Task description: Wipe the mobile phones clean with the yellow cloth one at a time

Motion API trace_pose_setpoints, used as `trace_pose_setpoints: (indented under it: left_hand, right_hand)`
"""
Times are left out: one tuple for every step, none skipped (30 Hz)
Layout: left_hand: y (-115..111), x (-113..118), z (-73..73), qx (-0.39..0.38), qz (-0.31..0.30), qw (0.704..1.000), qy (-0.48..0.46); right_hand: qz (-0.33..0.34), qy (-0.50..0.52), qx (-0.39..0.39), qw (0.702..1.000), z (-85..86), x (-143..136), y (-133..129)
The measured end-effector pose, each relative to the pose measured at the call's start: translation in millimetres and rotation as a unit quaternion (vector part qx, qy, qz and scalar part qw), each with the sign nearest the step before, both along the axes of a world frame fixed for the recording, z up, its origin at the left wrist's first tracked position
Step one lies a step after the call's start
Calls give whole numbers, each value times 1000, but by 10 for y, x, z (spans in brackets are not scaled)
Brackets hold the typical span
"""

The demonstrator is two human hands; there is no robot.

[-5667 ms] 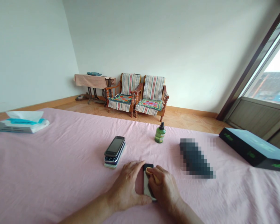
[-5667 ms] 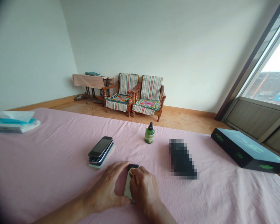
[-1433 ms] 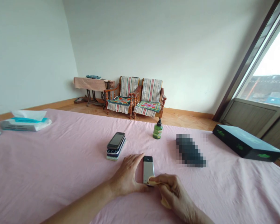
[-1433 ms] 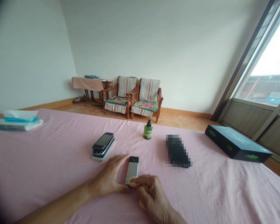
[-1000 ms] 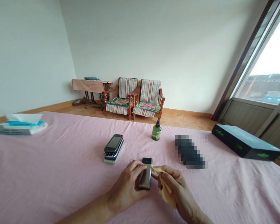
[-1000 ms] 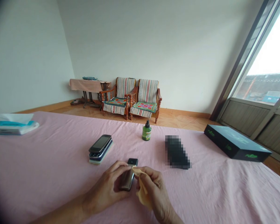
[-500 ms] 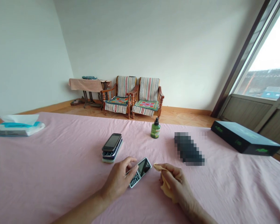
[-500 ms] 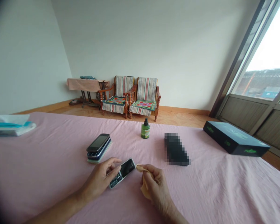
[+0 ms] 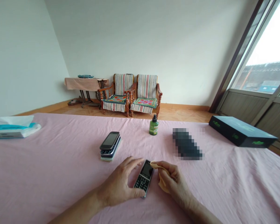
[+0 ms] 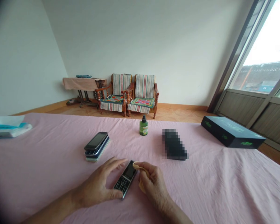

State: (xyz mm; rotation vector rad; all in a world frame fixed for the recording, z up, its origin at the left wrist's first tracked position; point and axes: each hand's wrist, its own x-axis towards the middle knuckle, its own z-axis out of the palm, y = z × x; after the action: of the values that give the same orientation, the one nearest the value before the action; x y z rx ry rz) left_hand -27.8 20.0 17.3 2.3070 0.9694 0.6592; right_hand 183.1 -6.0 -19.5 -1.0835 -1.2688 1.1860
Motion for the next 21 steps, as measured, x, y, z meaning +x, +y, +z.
trace_pose_setpoints:
  left_hand:
    - [23,-10,-5,8,-16,1000,22]
    - [46,-16,-9,10,-33,998,45]
    - [66,-17,-12,9,-47,997,67]
    - [82,-12,-12,9,-58,995,86]
    - [94,-2,-9,11,-64,993,99]
    - [102,12,-5,15,-69,992,108]
    - [107,30,-1,21,-72,991,114]
    - [109,47,2,28,-78,989,119]
    - [110,63,3,36,-84,989,121]
    - [112,76,0,43,-87,988,121]
    - [113,86,-8,48,-86,988,120]
    - [115,93,-19,50,-81,988,119]
    - [118,99,-32,49,-71,989,117]
    - [120,104,-47,48,-58,990,116]
    - [121,110,-62,46,-47,991,116]
    - [121,117,-75,44,-38,991,118]
    - [119,126,-86,44,-32,991,119]
    - [117,136,-94,46,-29,991,119]
    - [114,146,-100,49,-27,991,118]
    - [111,155,-104,52,-25,992,116]
    - [108,161,-106,56,-24,992,114]
  right_hand:
    - [-11,-38,38,998,6,9,-6]
    - [-24,-83,85,993,15,18,-8]
    - [-33,-132,133,982,25,27,-6]
    - [-35,-181,175,967,33,35,-1]
    - [-30,-225,204,952,38,41,9]
    - [-20,-262,221,939,41,44,21]
    - [-8,-291,225,930,40,46,34]
    - [1,-311,222,924,36,46,48]
    - [5,-324,216,921,31,45,61]
    - [2,-331,210,920,25,44,71]
    - [-3,-334,204,920,21,44,76]
    - [-9,-332,199,922,19,44,74]
    - [-10,-325,196,925,21,45,64]
    - [-3,-312,197,930,26,47,43]
    - [12,-294,198,935,37,49,13]
    - [32,-273,200,940,52,49,-26]
    - [52,-250,200,946,70,48,-70]
    - [74,-228,193,951,91,45,-116]
    - [99,-211,178,956,111,40,-159]
    - [118,-196,156,961,127,33,-195]
    - [125,-182,130,967,137,25,-220]
